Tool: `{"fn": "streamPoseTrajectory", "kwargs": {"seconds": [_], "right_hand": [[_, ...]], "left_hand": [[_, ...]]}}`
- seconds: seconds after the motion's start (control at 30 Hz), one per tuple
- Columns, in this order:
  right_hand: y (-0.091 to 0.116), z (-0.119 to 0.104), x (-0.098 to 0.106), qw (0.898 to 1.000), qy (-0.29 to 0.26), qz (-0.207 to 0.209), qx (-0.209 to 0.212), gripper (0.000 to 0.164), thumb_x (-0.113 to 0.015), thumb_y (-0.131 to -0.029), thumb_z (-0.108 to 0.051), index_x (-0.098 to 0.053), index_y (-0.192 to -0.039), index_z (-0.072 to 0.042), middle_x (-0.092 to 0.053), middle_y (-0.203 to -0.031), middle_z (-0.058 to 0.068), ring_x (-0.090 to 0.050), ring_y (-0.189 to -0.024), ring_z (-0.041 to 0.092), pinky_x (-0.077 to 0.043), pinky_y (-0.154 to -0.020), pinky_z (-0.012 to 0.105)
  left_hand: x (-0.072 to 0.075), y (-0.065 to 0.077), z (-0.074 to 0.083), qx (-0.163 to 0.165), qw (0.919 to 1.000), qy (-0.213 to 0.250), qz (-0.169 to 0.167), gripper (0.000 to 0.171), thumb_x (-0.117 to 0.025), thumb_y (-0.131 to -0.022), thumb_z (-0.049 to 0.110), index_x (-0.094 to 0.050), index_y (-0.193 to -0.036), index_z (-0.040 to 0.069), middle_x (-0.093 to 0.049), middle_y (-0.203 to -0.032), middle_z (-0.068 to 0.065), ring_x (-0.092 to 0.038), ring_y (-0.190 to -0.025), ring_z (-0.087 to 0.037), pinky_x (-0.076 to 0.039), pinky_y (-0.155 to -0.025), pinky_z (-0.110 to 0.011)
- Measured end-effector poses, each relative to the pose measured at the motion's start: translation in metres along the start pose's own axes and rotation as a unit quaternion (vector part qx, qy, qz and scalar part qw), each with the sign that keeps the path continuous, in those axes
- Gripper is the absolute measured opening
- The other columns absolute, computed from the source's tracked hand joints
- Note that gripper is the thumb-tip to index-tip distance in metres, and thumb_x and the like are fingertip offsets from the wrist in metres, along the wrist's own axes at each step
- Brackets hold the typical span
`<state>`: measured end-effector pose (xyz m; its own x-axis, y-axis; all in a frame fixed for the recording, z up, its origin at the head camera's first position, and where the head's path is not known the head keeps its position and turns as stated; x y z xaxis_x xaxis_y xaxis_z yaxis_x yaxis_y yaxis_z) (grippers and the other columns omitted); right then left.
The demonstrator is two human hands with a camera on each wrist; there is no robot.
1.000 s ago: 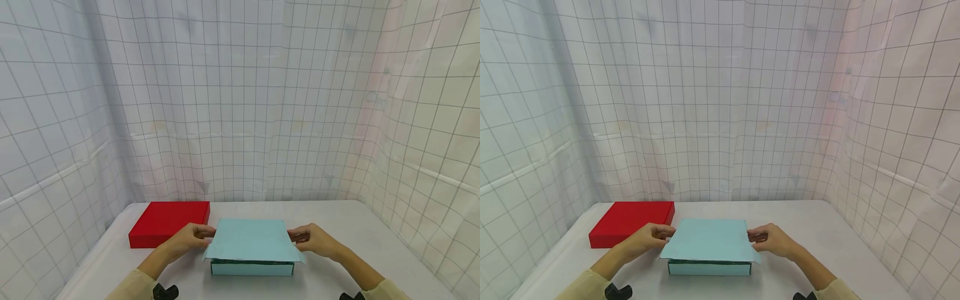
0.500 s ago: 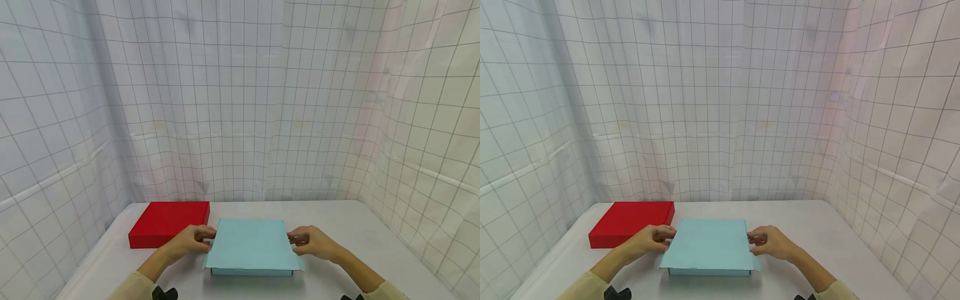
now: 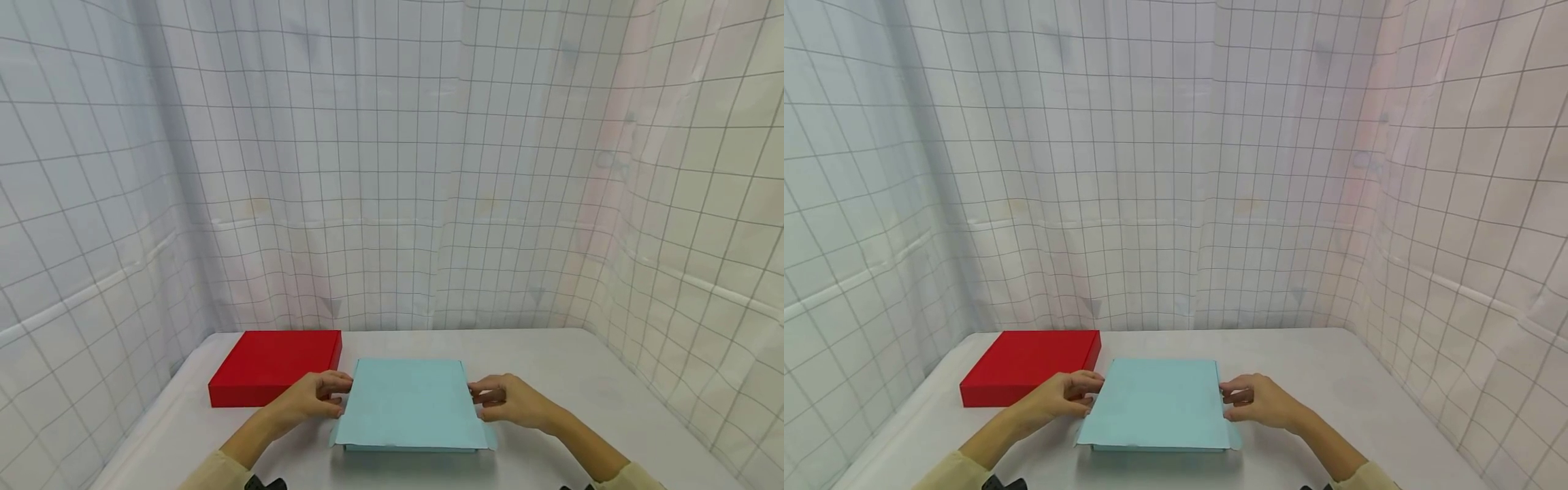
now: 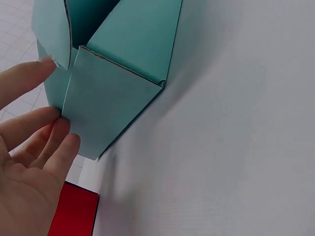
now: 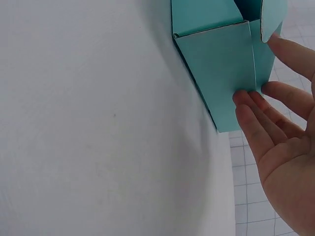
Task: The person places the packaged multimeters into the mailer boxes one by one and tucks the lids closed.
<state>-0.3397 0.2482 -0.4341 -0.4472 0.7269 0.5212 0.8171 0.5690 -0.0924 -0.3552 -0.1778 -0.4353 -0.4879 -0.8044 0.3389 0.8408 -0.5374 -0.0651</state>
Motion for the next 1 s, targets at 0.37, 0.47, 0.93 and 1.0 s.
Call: {"fn": "streamPoseTrajectory", "kwargs": {"seconds": [0.37, 0.47, 0.93, 1.0], "right_hand": [[0.000, -0.003, -0.003, 0.999, 0.015, 0.012, -0.029, 0.058, -0.070, -0.101, -0.031, -0.056, -0.143, 0.007, -0.064, -0.134, 0.015, -0.064, -0.121, 0.032, -0.056, -0.095, 0.038], [0.000, -0.005, -0.004, 0.999, 0.025, 0.013, -0.034, 0.062, -0.071, -0.101, -0.032, -0.054, -0.143, 0.010, -0.065, -0.132, 0.013, -0.064, -0.120, 0.031, -0.056, -0.095, 0.038], [0.001, -0.008, -0.007, 0.999, 0.007, 0.012, -0.046, 0.066, -0.073, -0.099, -0.030, -0.050, -0.142, 0.015, -0.062, -0.137, 0.022, -0.061, -0.124, 0.037, -0.055, -0.096, 0.040], [0.001, -0.008, -0.007, 0.999, 0.003, 0.009, -0.045, 0.067, -0.073, -0.099, -0.030, -0.050, -0.141, 0.017, -0.061, -0.138, 0.023, -0.061, -0.125, 0.038, -0.055, -0.096, 0.040]], "left_hand": [[-0.008, 0.008, -0.002, 0.041, 0.9981, 0.034, 0.031, 0.061, -0.076, -0.095, 0.025, -0.054, -0.146, -0.001, -0.057, -0.141, -0.014, -0.056, -0.123, -0.030, -0.053, -0.100, -0.043], [-0.009, 0.009, -0.002, 0.048, 0.9973, 0.046, 0.030, 0.065, -0.076, -0.096, 0.024, -0.049, -0.149, -0.002, -0.056, -0.141, -0.014, -0.054, -0.121, -0.029, -0.053, -0.101, -0.045], [-0.011, 0.009, -0.006, 0.071, 0.9947, 0.067, 0.034, 0.066, -0.077, -0.094, 0.025, -0.051, -0.148, -0.003, -0.054, -0.141, -0.016, -0.049, -0.123, -0.032, -0.053, -0.100, -0.044], [-0.012, 0.009, -0.006, 0.072, 0.9944, 0.068, 0.035, 0.066, -0.078, -0.094, 0.025, -0.052, -0.147, -0.004, -0.054, -0.140, -0.016, -0.049, -0.123, -0.032, -0.054, -0.099, -0.043]]}}
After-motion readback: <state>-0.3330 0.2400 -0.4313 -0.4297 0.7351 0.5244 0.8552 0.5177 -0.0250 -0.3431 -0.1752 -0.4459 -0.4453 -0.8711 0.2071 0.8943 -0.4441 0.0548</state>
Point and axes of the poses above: each hand's wrist, its own y-axis away from the middle knuckle, its own x-axis out of the back of the hand, z = x × y, the point moved 3 cm from there along -y, towards the middle knuckle
